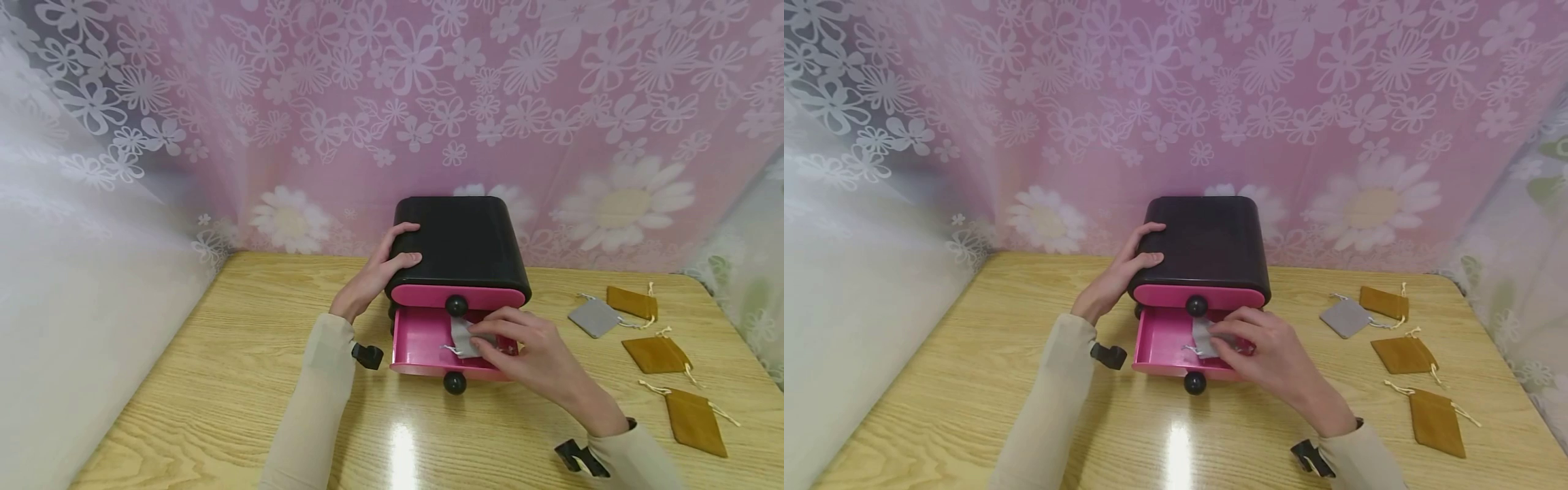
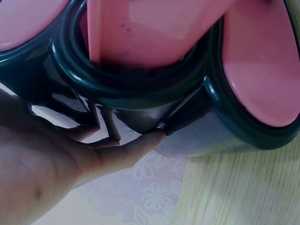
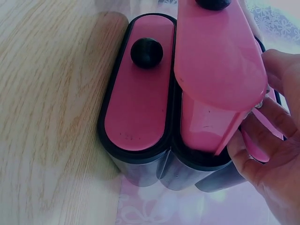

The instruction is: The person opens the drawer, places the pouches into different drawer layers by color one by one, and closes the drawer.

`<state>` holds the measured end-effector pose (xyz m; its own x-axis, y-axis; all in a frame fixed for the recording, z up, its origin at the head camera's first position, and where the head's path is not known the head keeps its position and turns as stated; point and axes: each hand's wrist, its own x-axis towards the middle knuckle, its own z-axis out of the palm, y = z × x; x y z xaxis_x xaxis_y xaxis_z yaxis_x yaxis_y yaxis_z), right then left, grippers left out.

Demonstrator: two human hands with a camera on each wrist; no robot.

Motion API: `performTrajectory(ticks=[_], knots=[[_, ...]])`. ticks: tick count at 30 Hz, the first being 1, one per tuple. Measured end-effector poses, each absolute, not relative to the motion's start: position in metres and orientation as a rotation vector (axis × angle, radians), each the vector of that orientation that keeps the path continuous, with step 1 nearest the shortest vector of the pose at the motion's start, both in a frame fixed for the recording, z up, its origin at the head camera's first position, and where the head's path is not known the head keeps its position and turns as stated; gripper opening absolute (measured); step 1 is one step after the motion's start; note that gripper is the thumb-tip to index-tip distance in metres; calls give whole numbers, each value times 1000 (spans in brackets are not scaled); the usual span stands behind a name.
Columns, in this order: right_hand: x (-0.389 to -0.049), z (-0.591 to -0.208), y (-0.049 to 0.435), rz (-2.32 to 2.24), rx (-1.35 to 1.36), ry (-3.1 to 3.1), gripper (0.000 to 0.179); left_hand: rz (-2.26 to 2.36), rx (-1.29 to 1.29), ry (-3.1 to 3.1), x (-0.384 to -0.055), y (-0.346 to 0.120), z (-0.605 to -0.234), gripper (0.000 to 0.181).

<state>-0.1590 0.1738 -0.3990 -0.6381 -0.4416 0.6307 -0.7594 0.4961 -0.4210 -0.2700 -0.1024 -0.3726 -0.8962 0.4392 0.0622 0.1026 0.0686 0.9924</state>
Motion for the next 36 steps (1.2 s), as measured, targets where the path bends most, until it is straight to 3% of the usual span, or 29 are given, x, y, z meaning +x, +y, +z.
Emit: performTrajectory(ticks=[12,22,36], knots=[[-160,-402,175,931,986,-2270,39,1910,552,2095,-271,-103,-374,49],[-157,-400,187,970,986,-2241,19,1910,557,2096,-271,-103,-375,49],[-158,-397,210,964,986,-2122,30,1914,558,2090,-271,-102,-374,49]])
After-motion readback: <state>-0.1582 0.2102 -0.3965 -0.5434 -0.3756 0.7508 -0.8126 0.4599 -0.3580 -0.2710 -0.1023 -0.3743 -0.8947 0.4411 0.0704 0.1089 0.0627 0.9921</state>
